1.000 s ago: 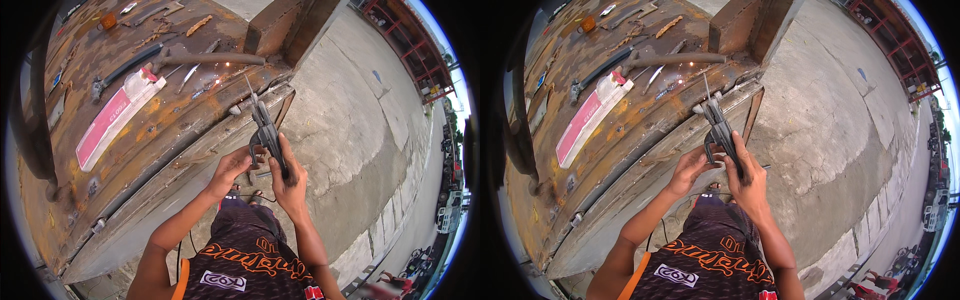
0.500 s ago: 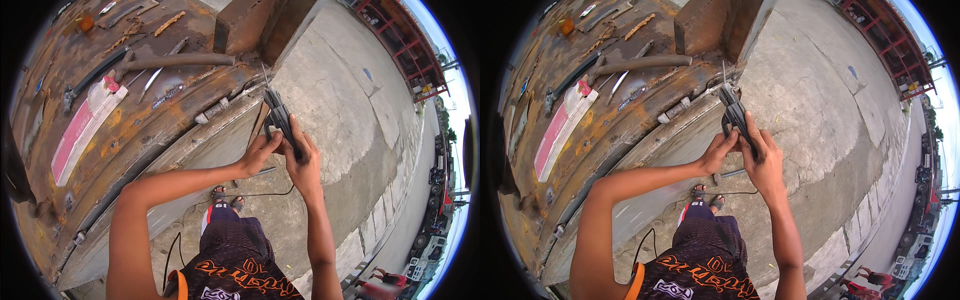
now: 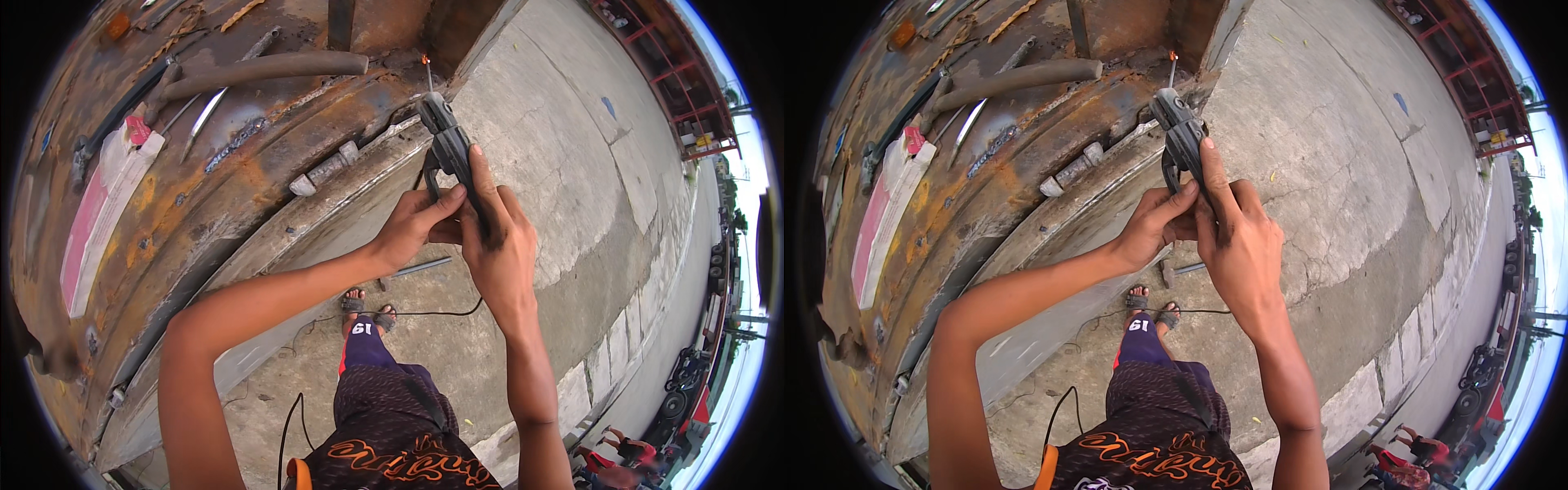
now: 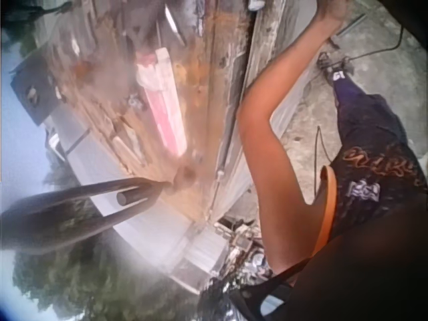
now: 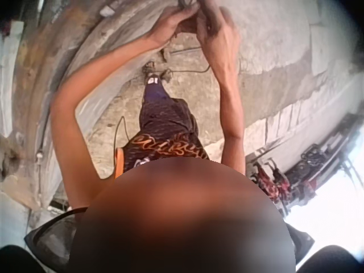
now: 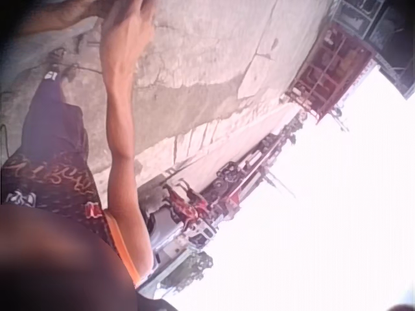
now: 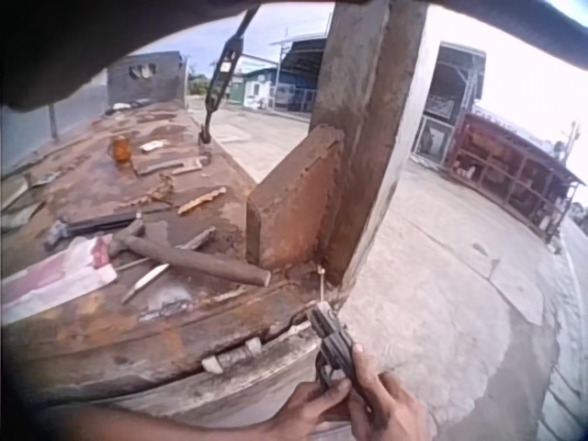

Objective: The person uses a hammer and chisel to clean a metal joint, then welds the joint with a handheld welding torch. The person repeats this process on multiple spots along the metal structure.

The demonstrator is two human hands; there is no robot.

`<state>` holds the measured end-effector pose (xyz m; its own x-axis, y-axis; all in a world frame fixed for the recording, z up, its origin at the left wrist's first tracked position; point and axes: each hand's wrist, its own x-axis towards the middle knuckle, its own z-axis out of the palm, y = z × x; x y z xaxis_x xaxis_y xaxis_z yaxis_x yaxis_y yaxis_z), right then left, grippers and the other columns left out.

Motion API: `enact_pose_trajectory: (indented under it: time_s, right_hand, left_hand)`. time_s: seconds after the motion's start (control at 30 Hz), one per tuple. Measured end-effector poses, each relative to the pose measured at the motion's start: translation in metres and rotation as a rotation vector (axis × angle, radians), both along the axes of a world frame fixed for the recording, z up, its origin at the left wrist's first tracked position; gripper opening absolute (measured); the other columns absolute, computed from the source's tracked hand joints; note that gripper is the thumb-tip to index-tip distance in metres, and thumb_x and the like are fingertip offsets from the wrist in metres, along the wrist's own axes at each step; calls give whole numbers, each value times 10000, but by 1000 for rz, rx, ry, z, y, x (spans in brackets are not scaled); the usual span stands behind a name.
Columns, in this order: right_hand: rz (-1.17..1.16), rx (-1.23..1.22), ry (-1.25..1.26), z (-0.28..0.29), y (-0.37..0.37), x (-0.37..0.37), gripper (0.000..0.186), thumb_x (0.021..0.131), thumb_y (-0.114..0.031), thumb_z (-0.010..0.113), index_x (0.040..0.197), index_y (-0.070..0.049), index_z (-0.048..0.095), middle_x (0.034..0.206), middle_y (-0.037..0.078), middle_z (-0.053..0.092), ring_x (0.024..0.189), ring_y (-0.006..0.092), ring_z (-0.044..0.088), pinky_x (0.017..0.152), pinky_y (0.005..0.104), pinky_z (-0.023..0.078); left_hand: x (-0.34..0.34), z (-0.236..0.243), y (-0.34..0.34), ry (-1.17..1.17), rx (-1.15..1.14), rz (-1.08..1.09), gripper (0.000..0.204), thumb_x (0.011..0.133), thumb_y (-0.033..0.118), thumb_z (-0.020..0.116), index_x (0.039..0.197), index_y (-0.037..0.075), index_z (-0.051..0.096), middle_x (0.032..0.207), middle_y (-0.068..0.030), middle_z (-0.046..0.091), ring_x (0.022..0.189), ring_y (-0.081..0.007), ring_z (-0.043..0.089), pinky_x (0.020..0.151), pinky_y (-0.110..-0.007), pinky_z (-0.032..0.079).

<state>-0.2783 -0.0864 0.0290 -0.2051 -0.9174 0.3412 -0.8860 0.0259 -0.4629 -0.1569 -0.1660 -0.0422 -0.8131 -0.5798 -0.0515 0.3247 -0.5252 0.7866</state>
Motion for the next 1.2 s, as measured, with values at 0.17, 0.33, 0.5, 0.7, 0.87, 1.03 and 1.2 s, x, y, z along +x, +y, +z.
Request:
enact_pose_trajectory:
  time_s: [0.17, 0.33, 0.5, 0.7, 0.87, 1.03, 1.2]
  right_hand:
    - [-33, 27, 34, 1, -1, 4, 710, 885, 29, 659, 1526, -227, 496, 764, 86, 530, 612, 196, 519, 612, 384, 473]
    - [-34, 11, 36, -1, -1, 3, 713, 883, 28, 660, 1525, -237, 498, 767, 86, 536, 616, 186, 528, 609, 387, 474]
    - [-25, 21, 30, 0, 0, 1, 716, 881, 26, 662, 1526, -237, 495, 767, 88, 536, 619, 192, 531, 615, 383, 476]
    - [-13, 23, 24, 3, 1, -4, 717, 886, 19, 669, 1531, -235, 487, 776, 86, 547, 625, 188, 534, 609, 373, 474]
    - [-9, 37, 7, 3, 1, -6, 713, 893, 12, 670, 1534, -237, 482, 790, 87, 561, 630, 189, 540, 616, 374, 481]
    - [-2, 27, 2, 0, 0, -7, 714, 894, 11, 670, 1536, -238, 480, 787, 88, 559, 631, 190, 543, 622, 380, 485]
    - [20, 25, 10, -2, 0, -10, 725, 916, -82, 687, 1555, -306, 427, 813, 113, 561, 631, 295, 617, 583, 450, 496]
  left_hand:
    - [1, 0, -1, 3, 24, -17, 546, 1070, 463, 471, 1239, -43, 586, 1152, -150, 666, 1054, -236, 703, 918, -394, 600]
    - [1, -1, -3, -13, 26, -50, 550, 1067, 475, 472, 1232, -37, 591, 1146, -141, 665, 1054, -237, 705, 918, -396, 601]
    - [0, 0, -6, -15, 3, -79, 560, 1064, 489, 468, 1228, -32, 591, 1130, -130, 666, 1055, -239, 705, 917, -400, 602]
    - [-1, 1, -7, -19, -3, -95, 535, 1067, 486, 460, 1219, -11, 589, 1136, -124, 665, 1063, -242, 705, 933, -407, 600]
    - [-2, 0, -8, -10, -29, -101, 532, 1068, 487, 457, 1217, -6, 587, 1138, -126, 668, 1067, -238, 706, 934, -406, 600]
    - [-3, 0, -8, -15, -37, -108, 529, 1071, 485, 451, 1227, -1, 590, 1129, -121, 673, 1058, -237, 710, 930, -400, 600]
    - [-4, -1, -8, -21, -37, -95, 528, 1072, 483, 449, 1226, 1, 599, 1126, -117, 675, 1033, -228, 716, 918, -392, 602]
